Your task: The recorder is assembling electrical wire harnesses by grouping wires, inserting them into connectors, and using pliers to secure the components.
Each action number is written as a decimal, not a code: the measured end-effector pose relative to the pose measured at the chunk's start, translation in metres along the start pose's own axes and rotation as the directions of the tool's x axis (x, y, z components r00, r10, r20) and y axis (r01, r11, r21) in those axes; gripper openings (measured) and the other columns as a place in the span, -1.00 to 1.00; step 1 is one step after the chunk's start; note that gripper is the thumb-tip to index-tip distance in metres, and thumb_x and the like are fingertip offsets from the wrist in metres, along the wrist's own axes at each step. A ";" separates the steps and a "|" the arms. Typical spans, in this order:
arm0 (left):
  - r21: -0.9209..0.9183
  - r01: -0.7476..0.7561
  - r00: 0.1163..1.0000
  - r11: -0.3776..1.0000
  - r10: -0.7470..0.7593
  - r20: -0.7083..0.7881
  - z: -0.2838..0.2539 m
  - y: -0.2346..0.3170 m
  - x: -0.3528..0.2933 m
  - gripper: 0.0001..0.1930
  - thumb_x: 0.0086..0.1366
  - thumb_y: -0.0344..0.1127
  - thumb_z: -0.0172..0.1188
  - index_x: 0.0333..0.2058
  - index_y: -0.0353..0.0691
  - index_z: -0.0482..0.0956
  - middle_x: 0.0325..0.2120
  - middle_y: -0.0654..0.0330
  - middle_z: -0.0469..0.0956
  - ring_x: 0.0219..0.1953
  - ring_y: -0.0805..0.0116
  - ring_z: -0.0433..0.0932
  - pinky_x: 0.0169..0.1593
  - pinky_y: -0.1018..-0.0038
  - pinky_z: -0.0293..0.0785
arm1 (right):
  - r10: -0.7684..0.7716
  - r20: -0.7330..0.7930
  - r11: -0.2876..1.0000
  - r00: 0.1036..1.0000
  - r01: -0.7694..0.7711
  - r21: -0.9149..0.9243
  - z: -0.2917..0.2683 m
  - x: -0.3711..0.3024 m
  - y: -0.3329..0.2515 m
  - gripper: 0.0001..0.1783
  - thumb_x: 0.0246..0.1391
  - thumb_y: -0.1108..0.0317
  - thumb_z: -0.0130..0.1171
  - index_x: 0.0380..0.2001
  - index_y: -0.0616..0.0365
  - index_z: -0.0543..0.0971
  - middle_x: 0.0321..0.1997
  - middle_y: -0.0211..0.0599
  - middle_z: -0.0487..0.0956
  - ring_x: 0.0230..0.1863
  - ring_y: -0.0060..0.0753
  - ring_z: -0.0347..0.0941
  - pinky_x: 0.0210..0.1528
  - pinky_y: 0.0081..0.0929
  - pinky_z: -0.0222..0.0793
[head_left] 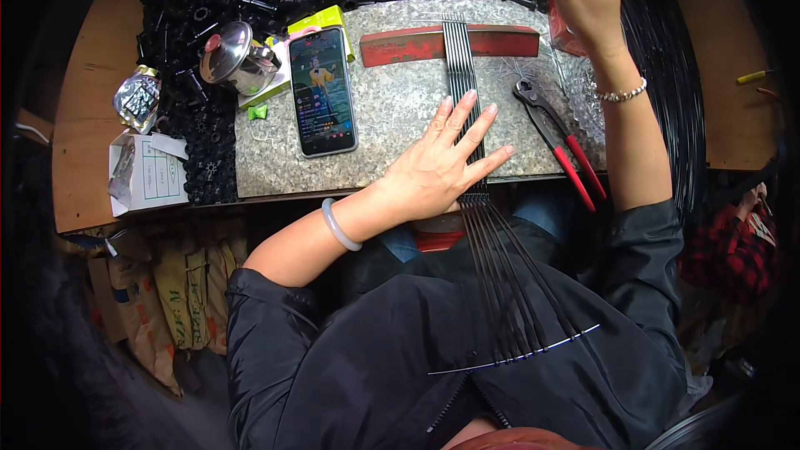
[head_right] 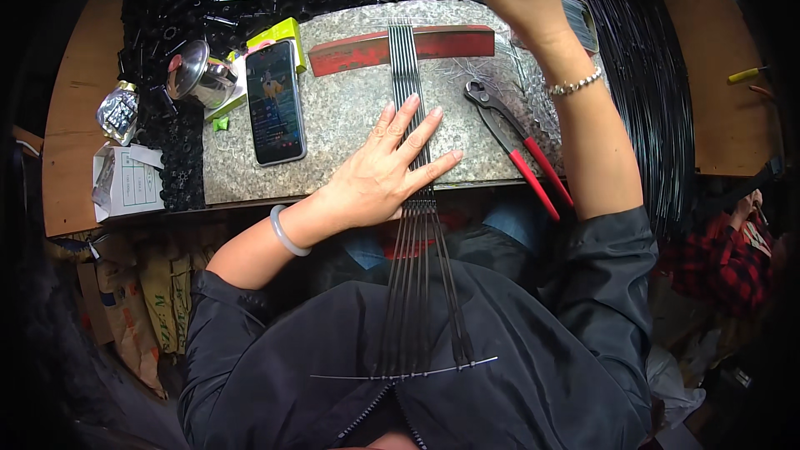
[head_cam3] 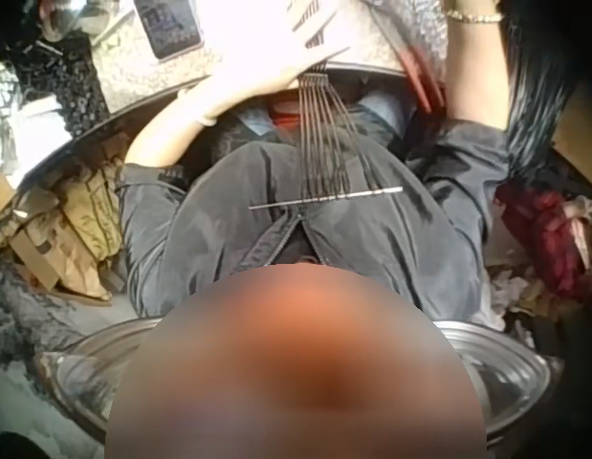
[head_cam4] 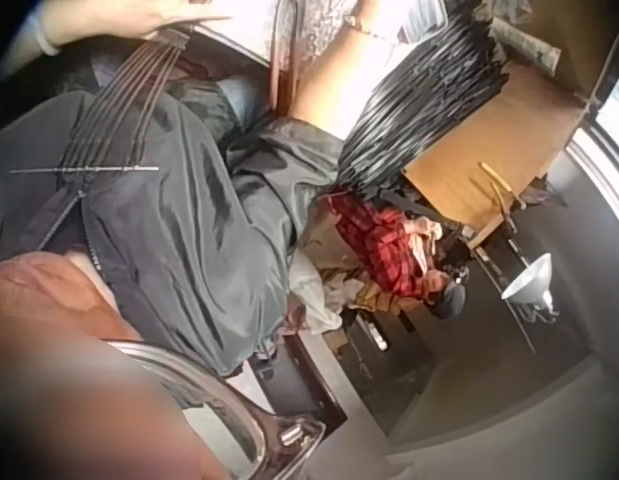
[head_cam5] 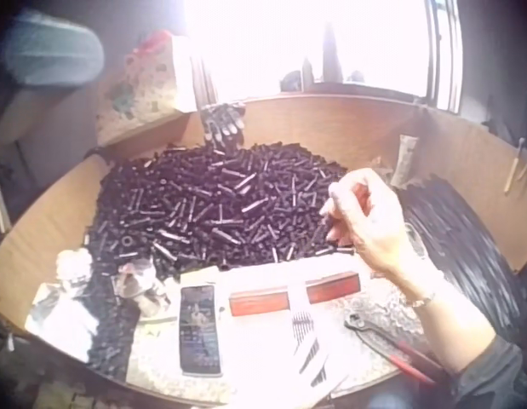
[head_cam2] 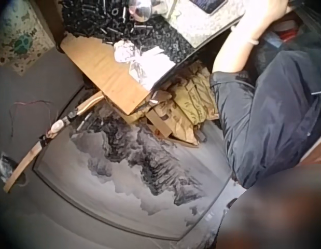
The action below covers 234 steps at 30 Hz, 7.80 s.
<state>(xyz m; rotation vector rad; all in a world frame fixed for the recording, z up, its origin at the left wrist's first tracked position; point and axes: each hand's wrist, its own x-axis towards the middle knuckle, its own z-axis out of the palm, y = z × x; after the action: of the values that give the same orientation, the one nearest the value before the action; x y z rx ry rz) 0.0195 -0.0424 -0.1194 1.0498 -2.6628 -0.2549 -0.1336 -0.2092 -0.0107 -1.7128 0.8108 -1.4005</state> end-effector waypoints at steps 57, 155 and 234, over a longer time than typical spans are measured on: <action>0.080 -0.014 0.998 0.997 0.009 0.055 -0.007 0.004 0.000 -0.02 -0.27 -0.07 0.47 0.23 0.07 0.25 0.27 -0.20 0.03 0.32 -0.34 -0.06 0.31 -0.10 -0.01 | 0.638 -0.137 0.737 0.758 -0.549 0.394 0.013 -0.029 0.088 -0.10 0.07 0.08 0.25 0.27 0.34 0.03 -0.09 -0.30 0.38 -0.31 -0.56 0.23 -0.19 -0.47 0.28; 0.196 0.671 0.720 0.715 -0.563 -0.407 -0.072 -0.151 0.047 -0.58 0.20 -0.37 0.07 0.07 -0.02 0.45 -0.17 -0.04 0.48 -0.12 -0.04 0.47 -0.03 0.19 0.46 | 0.479 0.304 0.731 0.823 -0.566 0.381 0.018 -0.314 -0.034 -0.51 0.32 0.04 -0.15 -0.34 0.32 0.48 -0.67 -0.29 0.50 -0.71 -0.66 0.38 -0.65 -0.74 0.30; -0.942 -0.027 0.838 -0.334 -0.522 0.161 -0.012 0.094 -0.057 -0.65 0.30 -0.14 0.15 -0.13 -0.34 0.48 -0.31 0.16 0.54 -0.37 0.52 0.46 -0.38 0.66 0.43 | 0.494 0.224 0.710 0.840 -0.538 0.454 0.024 -0.337 -0.056 -0.56 0.19 -0.04 0.02 -0.24 0.17 0.34 -0.59 -0.27 0.53 -0.63 -0.61 0.47 -0.57 -0.72 0.38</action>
<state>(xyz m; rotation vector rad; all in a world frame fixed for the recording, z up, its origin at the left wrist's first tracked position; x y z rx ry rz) 0.0025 0.0642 -0.0941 0.7648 -0.8012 -1.7817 -0.1755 0.1084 -0.1311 -1.0188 0.7204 -1.0124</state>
